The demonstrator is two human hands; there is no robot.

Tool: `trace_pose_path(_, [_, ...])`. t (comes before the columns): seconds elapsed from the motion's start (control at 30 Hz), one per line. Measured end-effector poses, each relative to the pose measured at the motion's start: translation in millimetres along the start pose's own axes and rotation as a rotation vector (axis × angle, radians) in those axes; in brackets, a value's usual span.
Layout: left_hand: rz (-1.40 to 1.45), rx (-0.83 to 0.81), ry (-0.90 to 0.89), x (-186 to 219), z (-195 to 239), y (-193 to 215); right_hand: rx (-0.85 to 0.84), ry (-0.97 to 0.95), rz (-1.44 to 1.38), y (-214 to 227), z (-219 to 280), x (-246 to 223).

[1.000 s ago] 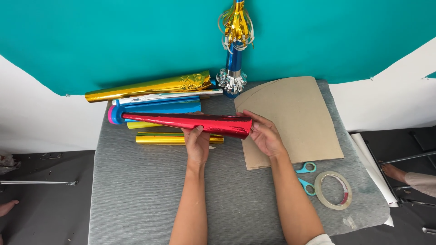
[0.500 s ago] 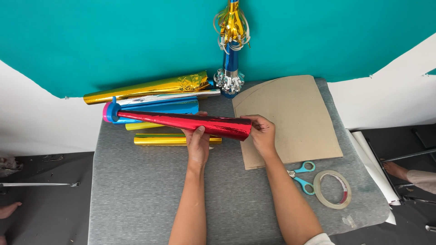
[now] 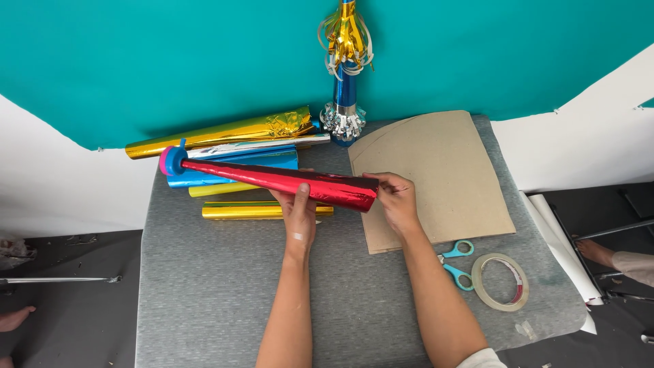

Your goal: The person wraps a red metallic sheet around a conical cardboard form, smoothing and folding the edges to create a shiny cone. They then set it aside and begin wrapping a yellow metallic sheet around another conical form.

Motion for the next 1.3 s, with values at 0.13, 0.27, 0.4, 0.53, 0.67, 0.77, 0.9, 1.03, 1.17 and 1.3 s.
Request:
trace_pose_path(0.13, [0.043, 0.041, 0.021, 9.5, -0.6, 0.4, -0.029, 0.012, 0.013, -16.8, 4.5, 0.8])
trace_pose_path(0.27, [-0.006, 0.037, -0.018, 30.9, 4.8, -16.9, -0.088, -0.015, -0.08, -26.6, 5.9, 0.4])
trace_pose_path(0.4, [-0.091, 0.098, -0.036, 16.7, -1.2, 7.1, -0.216, 0.013, -0.279, -40.2, 11.9, -21.2])
trace_pose_path(0.53, [-0.105, 0.145, -0.047, 3.1, -1.9, 21.4, -0.166, 0.071, -0.075, -27.3, 10.0, -10.1])
trace_pose_path(0.67, [-0.134, 0.25, -0.02, -11.1, 1.9, 34.6, -0.122, 0.177, 0.028, -21.5, 9.2, -14.7])
trace_pose_path(0.77, [-0.114, 0.288, -0.037, -4.2, 1.9, 22.9, -0.104, 0.211, 0.051, -28.0, 12.3, -20.3])
trace_pose_path(0.9, [-0.182, 0.322, -0.074, -3.2, 4.1, 23.9, -0.191, 0.184, 0.027, -41.9, 10.4, -32.5])
trace_pose_path(1.03, [-0.272, 0.345, -0.08, -17.2, 0.3, 52.5, -0.255, 0.155, 0.024, -41.8, 11.4, -28.3])
trace_pose_path(1.17, [-0.157, 0.283, -0.08, -21.2, -3.8, 54.1, -0.215, 0.226, 0.091, -31.4, 12.9, -16.6])
trace_pose_path(1.3, [-0.124, 0.164, -0.112, 15.6, 0.9, 9.2, -0.192, 0.185, 0.038, -36.1, 15.1, -4.6])
Point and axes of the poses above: each hand's wrist, its own z-axis away from the middle knuckle, its own y-axis out of the back of the hand, x = y × z, the point moved 8 cm from there along -z, towards the middle knuckle, and after that the axes turned 2 degrees about -x, right-handed, at the moved point
